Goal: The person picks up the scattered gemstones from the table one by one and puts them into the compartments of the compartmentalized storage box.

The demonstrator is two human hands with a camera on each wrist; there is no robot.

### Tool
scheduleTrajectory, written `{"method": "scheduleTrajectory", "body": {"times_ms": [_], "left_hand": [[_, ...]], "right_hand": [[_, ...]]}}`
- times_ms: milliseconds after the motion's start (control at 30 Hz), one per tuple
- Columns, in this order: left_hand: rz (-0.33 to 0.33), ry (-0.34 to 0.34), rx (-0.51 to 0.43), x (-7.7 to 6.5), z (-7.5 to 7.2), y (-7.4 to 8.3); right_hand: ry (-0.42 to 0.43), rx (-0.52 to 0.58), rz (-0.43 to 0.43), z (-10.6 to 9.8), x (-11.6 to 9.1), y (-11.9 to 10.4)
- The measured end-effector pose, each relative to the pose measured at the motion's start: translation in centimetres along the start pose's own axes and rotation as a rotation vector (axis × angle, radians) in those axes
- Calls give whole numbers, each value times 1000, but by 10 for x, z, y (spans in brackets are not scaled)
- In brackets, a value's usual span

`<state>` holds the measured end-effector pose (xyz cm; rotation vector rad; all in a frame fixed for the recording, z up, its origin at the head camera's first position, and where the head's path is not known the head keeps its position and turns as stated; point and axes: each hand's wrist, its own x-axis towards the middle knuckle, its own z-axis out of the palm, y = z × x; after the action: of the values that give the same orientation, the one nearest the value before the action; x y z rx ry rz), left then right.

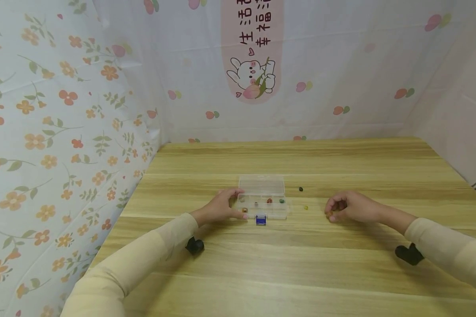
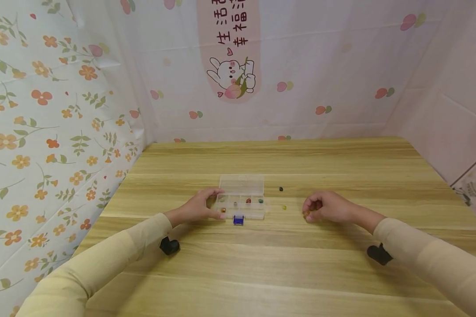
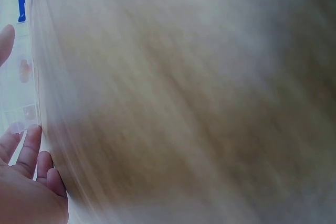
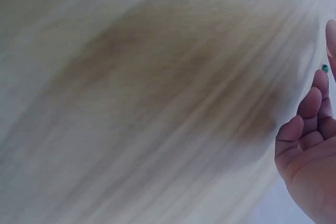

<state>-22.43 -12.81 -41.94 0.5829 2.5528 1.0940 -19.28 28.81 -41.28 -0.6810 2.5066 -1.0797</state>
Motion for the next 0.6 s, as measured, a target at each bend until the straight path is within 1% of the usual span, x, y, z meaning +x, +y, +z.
{"method": "scheduleTrajectory", "body": {"times_ms": [100, 367, 600], "left_hand": [[2, 1, -1, 0, 0, 0], [0, 1, 10, 0, 0, 1], [-3, -3, 4, 0, -1, -1]], "right_hand": [[7, 7, 18, 0, 3, -3], [33, -13, 27, 3, 15, -16], [81, -31, -20, 9, 28, -27]]}}
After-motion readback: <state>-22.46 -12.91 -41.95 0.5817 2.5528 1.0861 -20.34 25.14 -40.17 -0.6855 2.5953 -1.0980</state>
